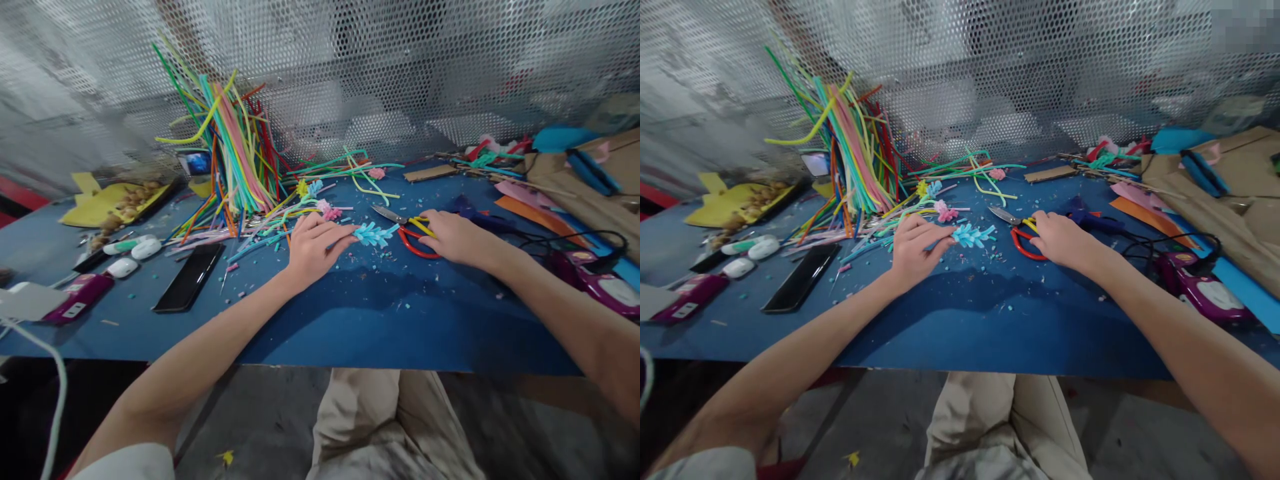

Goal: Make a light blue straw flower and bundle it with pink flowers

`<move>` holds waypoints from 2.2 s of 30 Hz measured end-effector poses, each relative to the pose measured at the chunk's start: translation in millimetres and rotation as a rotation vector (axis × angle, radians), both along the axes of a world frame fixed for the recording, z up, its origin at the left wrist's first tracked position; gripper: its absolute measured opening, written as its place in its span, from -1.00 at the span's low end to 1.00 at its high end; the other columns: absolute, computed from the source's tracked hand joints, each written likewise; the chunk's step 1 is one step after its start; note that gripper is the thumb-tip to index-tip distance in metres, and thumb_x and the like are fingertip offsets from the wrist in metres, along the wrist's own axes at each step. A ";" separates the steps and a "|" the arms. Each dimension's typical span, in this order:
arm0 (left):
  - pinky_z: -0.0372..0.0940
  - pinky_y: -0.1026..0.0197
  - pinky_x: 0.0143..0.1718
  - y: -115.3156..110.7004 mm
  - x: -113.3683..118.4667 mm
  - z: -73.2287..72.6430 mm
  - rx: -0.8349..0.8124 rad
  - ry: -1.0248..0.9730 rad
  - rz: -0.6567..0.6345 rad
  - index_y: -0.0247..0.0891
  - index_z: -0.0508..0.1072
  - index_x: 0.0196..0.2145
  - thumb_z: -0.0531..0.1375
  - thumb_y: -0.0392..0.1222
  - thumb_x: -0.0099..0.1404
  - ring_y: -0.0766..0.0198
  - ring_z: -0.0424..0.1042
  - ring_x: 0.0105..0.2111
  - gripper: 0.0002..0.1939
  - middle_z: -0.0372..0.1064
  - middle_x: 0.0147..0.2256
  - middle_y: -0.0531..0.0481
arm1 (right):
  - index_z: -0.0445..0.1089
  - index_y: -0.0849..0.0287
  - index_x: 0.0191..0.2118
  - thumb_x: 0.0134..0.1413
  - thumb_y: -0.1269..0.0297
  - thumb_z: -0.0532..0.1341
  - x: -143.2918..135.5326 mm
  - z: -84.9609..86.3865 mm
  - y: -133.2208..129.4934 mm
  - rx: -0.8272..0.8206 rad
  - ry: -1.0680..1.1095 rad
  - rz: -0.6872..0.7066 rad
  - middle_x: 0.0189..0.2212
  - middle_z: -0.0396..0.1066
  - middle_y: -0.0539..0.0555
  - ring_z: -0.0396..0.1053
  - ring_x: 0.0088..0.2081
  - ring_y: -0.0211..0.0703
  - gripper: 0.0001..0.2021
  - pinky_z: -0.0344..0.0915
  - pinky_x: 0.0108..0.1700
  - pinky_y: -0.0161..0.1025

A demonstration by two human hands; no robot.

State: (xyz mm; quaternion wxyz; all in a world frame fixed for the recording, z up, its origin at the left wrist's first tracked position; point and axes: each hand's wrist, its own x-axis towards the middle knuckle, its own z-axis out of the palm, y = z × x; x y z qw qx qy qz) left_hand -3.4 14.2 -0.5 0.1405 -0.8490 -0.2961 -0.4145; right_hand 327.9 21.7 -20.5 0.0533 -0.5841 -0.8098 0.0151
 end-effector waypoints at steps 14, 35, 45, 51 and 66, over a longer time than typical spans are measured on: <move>0.27 0.10 -0.17 0.2 0.3 3.2 -0.067 -0.146 0.008 -0.18 0.62 -0.19 0.19 -0.02 0.44 0.24 0.38 -0.35 -0.75 0.59 -0.37 0.01 | 0.26 0.13 -0.49 0.14 -0.01 0.24 -17.9 29.7 -18.7 -0.037 0.358 -0.096 -0.64 0.30 0.04 0.23 -0.57 -0.21 -0.65 0.07 -0.47 -0.19; 0.23 0.15 -0.22 -3.5 3.4 12.2 -0.253 -0.362 0.042 -0.21 0.46 -0.42 0.03 0.06 0.52 0.26 0.32 -0.40 -0.55 0.42 -0.50 0.03 | 0.21 0.06 -0.11 0.21 -0.19 0.20 -49.2 13.5 -42.4 -0.315 0.933 0.414 -0.33 0.19 -0.02 0.09 -0.37 -0.22 -0.59 0.13 -0.34 -0.20; 0.25 0.13 -0.19 -6.3 5.6 10.2 -0.280 -0.335 0.052 -0.21 0.52 -0.39 0.06 0.08 0.51 0.25 0.35 -0.40 -0.56 0.45 -0.52 0.02 | 0.18 0.10 -0.24 0.17 -0.24 0.20 -53.5 22.8 -49.5 -0.332 0.910 0.344 -0.46 0.14 -0.08 0.02 -0.48 -0.29 -0.53 0.03 -0.45 -0.24; 0.25 0.14 -0.22 -5.9 5.4 10.0 -0.279 -0.324 0.068 -0.22 0.54 -0.37 0.05 0.09 0.51 0.27 0.33 -0.41 -0.56 0.45 -0.52 0.02 | 0.21 0.11 -0.31 0.21 -0.15 0.20 -54.6 24.0 -49.7 -0.291 0.888 0.272 -0.50 0.15 -0.08 0.06 -0.52 -0.31 -0.60 0.03 -0.47 -0.25; 0.26 0.14 -0.24 -9.4 6.8 13.0 -0.278 -0.342 0.056 -0.21 0.52 -0.37 0.05 0.07 0.51 0.25 0.36 -0.39 -0.57 0.45 -0.50 0.01 | 0.22 0.10 -0.33 0.11 0.05 0.32 -55.5 17.2 -47.6 -0.263 0.926 0.204 -0.50 0.25 -0.09 0.11 -0.49 -0.29 -0.69 0.07 -0.43 -0.27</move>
